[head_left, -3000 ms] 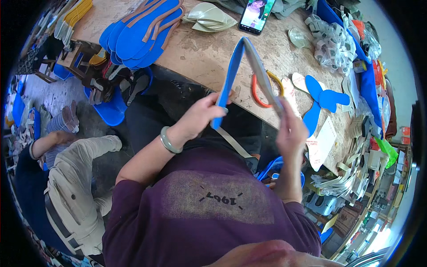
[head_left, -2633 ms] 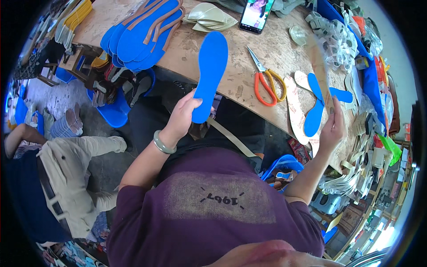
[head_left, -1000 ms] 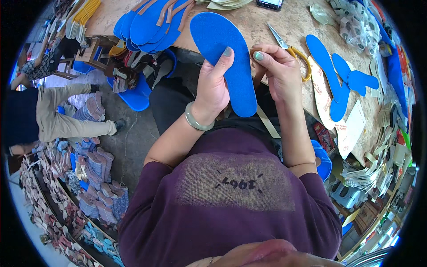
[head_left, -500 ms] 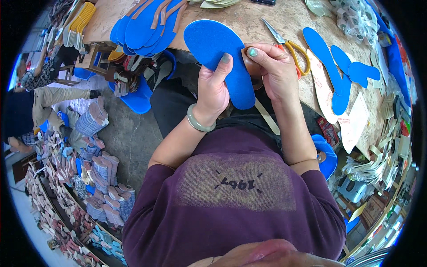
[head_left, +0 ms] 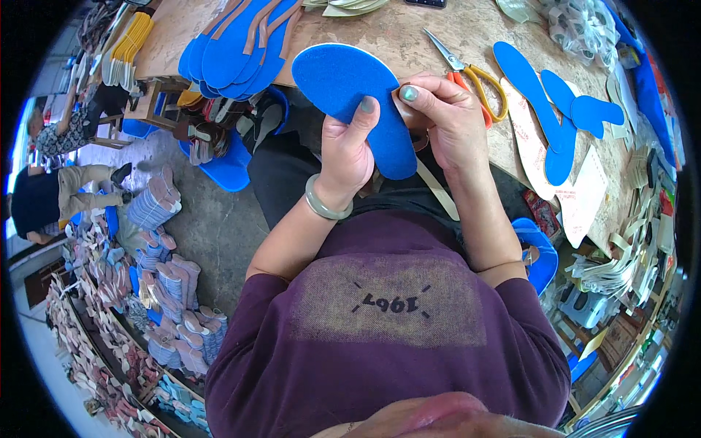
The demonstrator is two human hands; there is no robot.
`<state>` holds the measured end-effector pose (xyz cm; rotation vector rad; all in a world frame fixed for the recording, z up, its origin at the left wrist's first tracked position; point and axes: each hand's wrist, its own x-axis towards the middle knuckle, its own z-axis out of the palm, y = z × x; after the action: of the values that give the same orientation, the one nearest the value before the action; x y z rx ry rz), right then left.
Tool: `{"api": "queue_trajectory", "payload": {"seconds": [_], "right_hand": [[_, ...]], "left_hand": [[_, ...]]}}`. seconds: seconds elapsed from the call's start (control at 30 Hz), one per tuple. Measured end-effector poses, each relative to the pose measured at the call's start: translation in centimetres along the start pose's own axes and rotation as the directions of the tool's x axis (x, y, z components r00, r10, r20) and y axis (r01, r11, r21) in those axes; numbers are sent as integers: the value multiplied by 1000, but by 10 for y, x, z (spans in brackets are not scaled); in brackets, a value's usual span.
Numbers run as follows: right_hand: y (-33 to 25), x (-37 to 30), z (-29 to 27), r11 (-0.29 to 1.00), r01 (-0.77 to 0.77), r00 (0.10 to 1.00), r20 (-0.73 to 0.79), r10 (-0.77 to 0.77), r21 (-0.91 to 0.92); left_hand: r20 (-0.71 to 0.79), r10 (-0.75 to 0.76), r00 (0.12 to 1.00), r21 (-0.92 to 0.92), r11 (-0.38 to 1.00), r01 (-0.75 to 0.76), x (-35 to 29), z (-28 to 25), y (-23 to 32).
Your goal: The person assembles blue flip-flops by attaching brown straps to the soles. They pick up a blue sole, align a brown strap, and press it into place, repeating the process for multiple units. The person uses scissors to trim excess strap material and stacks the finished sandals on the table.
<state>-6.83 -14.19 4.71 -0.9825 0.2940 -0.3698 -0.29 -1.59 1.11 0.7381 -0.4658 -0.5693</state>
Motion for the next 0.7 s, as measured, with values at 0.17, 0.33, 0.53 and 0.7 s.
{"api": "queue_trajectory", "payload": {"seconds": [0.17, 0.33, 0.53, 0.7], "right_hand": [[8, 2, -3, 999, 42, 997, 66, -43, 7], [-19, 0, -4, 770, 314, 943, 278, -185, -555], [11, 13, 7, 908, 233, 971, 141, -195, -347], [29, 3, 0, 899, 92, 993, -23, -112, -428]], "left_hand": [[-30, 38, 999, -57, 998, -40, -4, 6, 2], [72, -9, 997, 209, 978, -7, -5, 6, 17], [55, -178, 983, 42, 984, 175, 17, 8, 15], [-133, -36, 990, -9, 999, 35, 21, 5, 9]]}}
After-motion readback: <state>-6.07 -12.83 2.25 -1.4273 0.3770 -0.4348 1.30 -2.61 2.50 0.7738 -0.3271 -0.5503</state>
